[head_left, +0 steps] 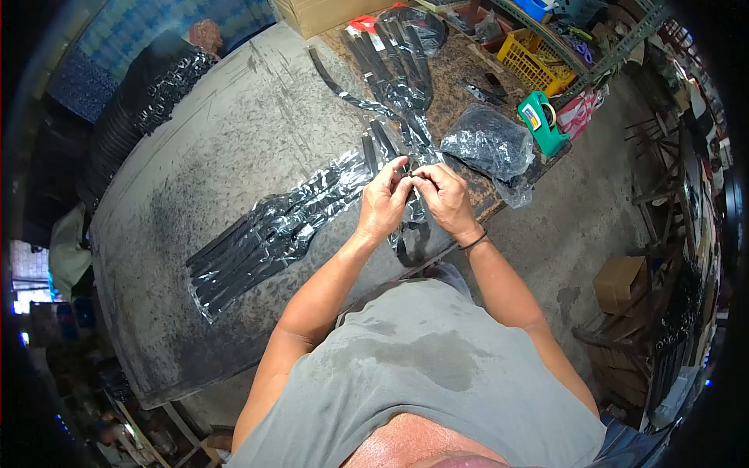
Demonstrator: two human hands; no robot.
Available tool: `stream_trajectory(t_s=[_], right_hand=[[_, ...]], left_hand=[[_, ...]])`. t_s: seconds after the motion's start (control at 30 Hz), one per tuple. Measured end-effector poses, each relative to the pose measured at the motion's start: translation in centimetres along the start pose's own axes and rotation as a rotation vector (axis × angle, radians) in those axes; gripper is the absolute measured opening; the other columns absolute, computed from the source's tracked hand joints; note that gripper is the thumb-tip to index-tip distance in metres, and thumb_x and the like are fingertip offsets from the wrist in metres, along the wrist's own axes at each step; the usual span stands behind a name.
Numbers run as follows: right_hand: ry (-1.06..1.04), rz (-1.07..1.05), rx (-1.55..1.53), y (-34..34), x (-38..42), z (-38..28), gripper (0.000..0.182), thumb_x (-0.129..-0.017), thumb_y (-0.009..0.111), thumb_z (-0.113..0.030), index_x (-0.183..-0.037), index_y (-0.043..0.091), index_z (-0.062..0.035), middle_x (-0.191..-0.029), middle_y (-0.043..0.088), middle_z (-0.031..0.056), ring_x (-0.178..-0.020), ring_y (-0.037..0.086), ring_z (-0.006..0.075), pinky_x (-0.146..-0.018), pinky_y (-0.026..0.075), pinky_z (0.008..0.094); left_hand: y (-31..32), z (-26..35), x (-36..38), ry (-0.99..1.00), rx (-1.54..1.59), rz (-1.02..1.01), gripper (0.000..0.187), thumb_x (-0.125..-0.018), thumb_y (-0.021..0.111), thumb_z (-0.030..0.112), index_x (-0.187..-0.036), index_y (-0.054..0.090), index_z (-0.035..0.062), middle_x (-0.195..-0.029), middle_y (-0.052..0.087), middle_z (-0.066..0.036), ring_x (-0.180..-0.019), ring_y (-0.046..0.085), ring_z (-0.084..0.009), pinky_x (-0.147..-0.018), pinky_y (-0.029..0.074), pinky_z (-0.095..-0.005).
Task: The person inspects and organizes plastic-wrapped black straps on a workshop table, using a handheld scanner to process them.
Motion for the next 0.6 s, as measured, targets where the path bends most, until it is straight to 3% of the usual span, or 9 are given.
stream_trajectory(t_s=[0.2,0.43,0.5,0.57,0.6], right_hand=[[0.139,0.035,-0.160,-0.1,0.4,1.6,0.011,-0.087,0.062,-0.011,-0.089,0.062,0.0000,-0.077,0.059,0.0068,-0.067,0.057,0.0137,-0.059,0.046,0.0280],[0.277,-0.099,-0.273,0.2,-0.3,1.7,0.018,-0.091,0.058,-0.018,-0.087,0.057,-0.0002,-0.074,0.056,0.0073,-0.066,0.055,0.0146,-0.059,0.044,0.0301],[0.202,-0.080,-0.192,-0.1,-0.7,1.4,0.018,-0.091,0.057,-0.018,-0.087,0.056,-0.0004,-0.074,0.056,0.0075,-0.065,0.055,0.0145,-0.058,0.044,0.0302],[0.121,-0.062,-0.113,-0.1,-1.1,0.7,0.019,-0.091,0.057,-0.019,-0.088,0.055,-0.0005,-0.073,0.055,0.0077,-0.064,0.055,0.0143,-0.057,0.044,0.0303],[0.103,-0.071,-0.145,0.0,-1.0,0.5,0.018,-0.091,0.056,-0.019,-0.088,0.055,-0.0010,-0.073,0.055,0.0072,-0.062,0.055,0.0133,-0.057,0.044,0.0296]], left_hand=[[-0.2,-1.5,-0.3,-0.019,0.115,0.025,0.032,-0.091,0.055,0.003,-0.123,0.053,0.0007,-0.079,0.061,-0.001,-0.070,0.056,-0.0060,-0.063,0.048,-0.0214],[-0.9,1.0,0.0,0.202,-0.212,0.115,0.029,-0.086,0.060,0.001,-0.115,0.057,0.0030,-0.073,0.061,-0.007,-0.068,0.058,-0.0106,-0.063,0.048,-0.0280],[-0.7,1.7,0.3,0.266,-0.240,0.137,0.029,-0.086,0.060,0.002,-0.115,0.057,0.0030,-0.072,0.061,-0.008,-0.067,0.057,-0.0109,-0.062,0.048,-0.0286],[-0.5,-0.8,-0.2,-0.035,-0.173,0.047,0.029,-0.087,0.060,0.004,-0.116,0.057,0.0040,-0.071,0.060,-0.007,-0.063,0.055,-0.0107,-0.060,0.046,-0.0283],[-0.7,-2.2,-0.3,-0.094,-0.085,0.056,0.029,-0.088,0.060,0.007,-0.117,0.057,0.0047,-0.070,0.059,-0.007,-0.061,0.054,-0.0103,-0.058,0.045,-0.0278]])
Point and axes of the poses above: each hand's wrist, its own x-axis away from the middle knuckle, its own y-axis out of the palm, z = x × y, the point moved 10 cm from there along -x, towards the middle knuckle
